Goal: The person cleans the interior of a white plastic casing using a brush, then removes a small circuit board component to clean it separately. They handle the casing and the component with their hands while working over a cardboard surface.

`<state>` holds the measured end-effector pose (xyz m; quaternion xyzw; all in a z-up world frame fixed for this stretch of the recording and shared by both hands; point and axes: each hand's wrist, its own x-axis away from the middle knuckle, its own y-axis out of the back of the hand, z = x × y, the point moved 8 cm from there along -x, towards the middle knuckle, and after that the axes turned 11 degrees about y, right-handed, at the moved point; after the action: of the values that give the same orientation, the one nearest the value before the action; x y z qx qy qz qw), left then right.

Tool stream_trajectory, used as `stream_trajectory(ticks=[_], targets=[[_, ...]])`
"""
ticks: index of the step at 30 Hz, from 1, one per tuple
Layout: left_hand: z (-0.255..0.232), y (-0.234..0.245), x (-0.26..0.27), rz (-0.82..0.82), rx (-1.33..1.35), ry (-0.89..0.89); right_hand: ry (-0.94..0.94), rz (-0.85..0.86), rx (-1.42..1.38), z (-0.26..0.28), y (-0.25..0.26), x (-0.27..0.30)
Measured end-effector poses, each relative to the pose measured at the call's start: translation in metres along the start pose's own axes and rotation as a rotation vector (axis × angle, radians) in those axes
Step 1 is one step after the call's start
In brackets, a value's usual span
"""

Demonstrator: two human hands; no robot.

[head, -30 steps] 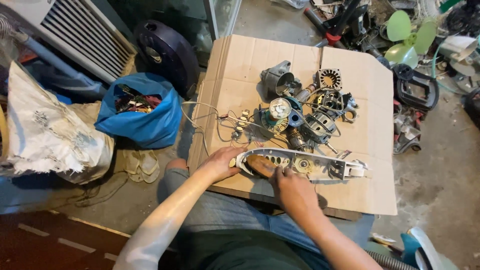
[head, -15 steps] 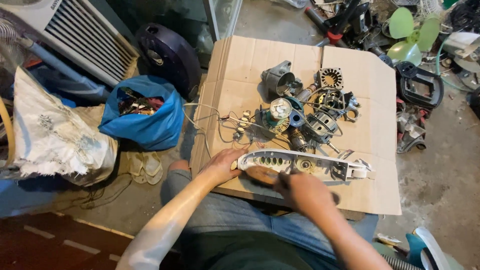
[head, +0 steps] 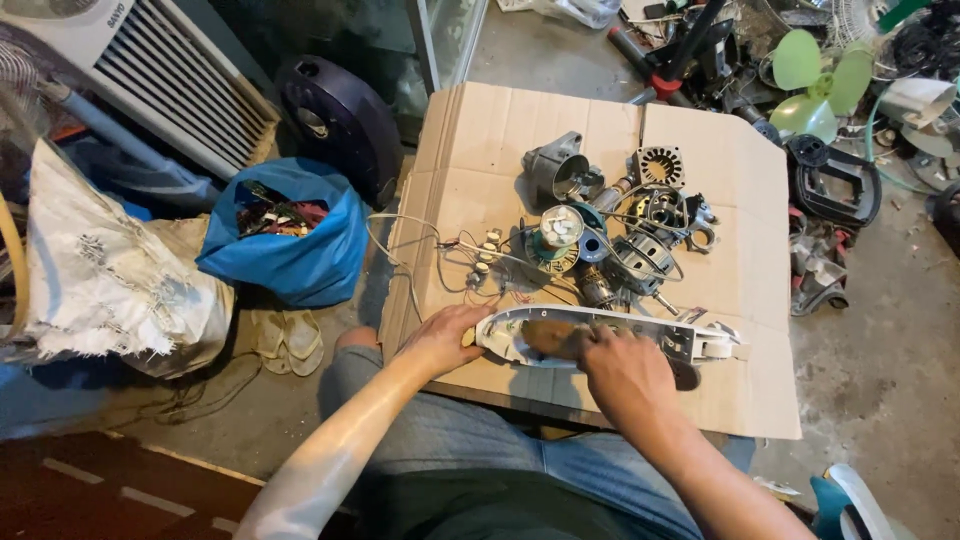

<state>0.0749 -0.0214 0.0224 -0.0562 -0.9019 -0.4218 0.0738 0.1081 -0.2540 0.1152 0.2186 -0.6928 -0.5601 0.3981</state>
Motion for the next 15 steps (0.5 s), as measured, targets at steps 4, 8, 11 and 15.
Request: stream_trajectory(ticks=[4, 8, 11, 15], targets=[[0.003, -0.003, -0.002, 0.000, 0.019, 0.014, 0.082, -0.057, -0.107, 0.008, -0.021, -0.005], [0.008, -0.009, 0.002, 0.003, 0.003, 0.018, 0.042, -0.001, -0.062, 0.001, -0.035, 0.000], [0.004, -0.003, -0.001, 0.006, -0.003, 0.022, 0.032, -0.015, -0.013, 0.008, 0.014, -0.002], [0.005, -0.003, -0.003, 0.010, -0.002, 0.018, 0.076, -0.053, -0.069, 0.021, -0.022, -0.010]])
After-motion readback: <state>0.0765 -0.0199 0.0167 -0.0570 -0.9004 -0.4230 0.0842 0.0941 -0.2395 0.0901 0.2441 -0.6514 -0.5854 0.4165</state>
